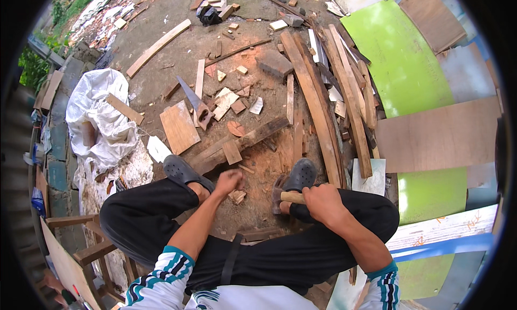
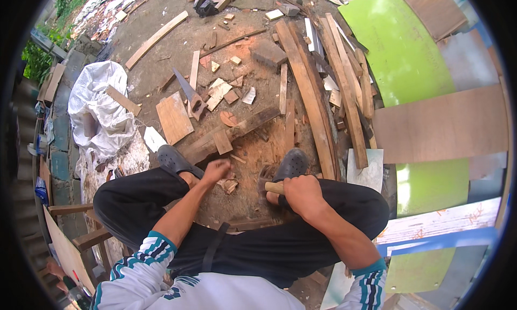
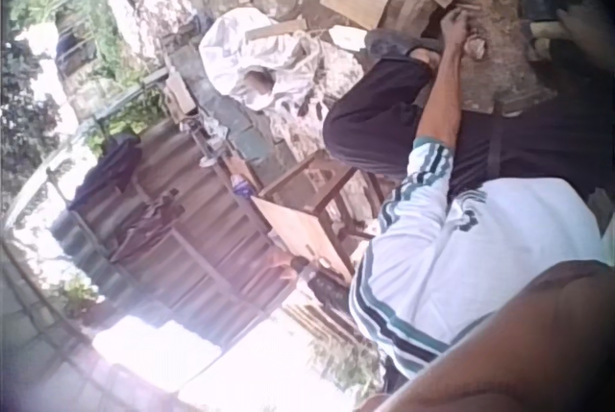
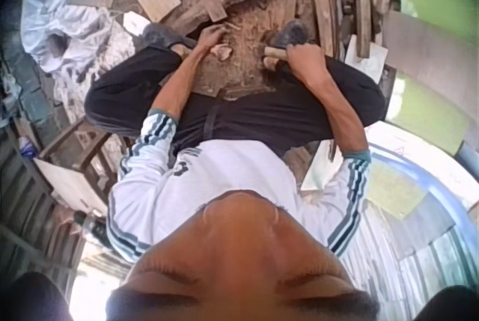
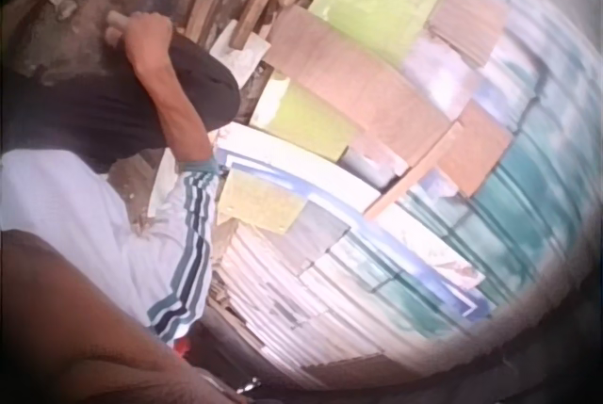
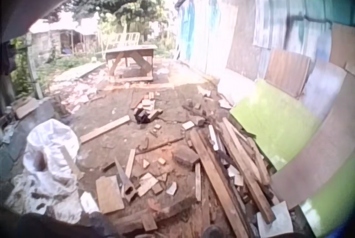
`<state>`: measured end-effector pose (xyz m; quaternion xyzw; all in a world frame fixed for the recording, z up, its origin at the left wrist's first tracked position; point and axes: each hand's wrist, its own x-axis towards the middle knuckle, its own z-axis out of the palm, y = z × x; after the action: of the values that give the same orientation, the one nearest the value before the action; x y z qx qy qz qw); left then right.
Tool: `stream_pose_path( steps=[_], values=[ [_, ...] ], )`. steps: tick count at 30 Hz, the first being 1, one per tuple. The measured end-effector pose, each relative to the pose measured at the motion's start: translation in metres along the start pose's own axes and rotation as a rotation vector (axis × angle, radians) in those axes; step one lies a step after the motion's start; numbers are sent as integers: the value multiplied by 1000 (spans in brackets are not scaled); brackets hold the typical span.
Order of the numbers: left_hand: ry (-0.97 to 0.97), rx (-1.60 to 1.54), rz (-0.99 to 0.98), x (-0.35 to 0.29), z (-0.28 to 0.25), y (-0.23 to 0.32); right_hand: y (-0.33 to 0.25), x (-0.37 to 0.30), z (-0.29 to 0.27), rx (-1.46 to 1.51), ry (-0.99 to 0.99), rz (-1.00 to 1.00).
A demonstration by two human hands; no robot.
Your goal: The person sits on the ground and uses a hammer to repeatedly strike a long wooden plank, breaking it into smaller pieces. The person repositions the wood and continues hammering until the plank is fragmented.
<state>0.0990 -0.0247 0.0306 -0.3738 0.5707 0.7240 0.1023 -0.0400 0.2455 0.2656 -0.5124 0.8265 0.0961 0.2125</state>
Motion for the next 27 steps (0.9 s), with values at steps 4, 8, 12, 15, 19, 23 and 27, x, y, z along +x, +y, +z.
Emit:
stream_pose_path(
  steps=[4, 8, 12, 15, 19, 23, 27],
  values=[
    [25, -372, 320, 22, 16, 133, 6, -7, -1, -50, 15, 18],
    [138, 240, 267, 70, -35, 144, 5, -7, -2, -2, 5, 22],
    [205, 1067, 252, 95, -36, 97, 2, -3, -4, 43, -41, 54],
    [200, 1376, 261, 98, -11, 61, 3, 1, -4, 98, -88, 87],
    [326, 1337, 74, 97, -1, 35, 2, 20, 0, 230, -192, 219],
    [221, 1241, 101, 84, -12, 36, 26, 35, 58, 433, -76, 295],
    [199, 1383, 324, 74, -36, 14, 28, 76, 76, 852, -161, 388]
  ],
)
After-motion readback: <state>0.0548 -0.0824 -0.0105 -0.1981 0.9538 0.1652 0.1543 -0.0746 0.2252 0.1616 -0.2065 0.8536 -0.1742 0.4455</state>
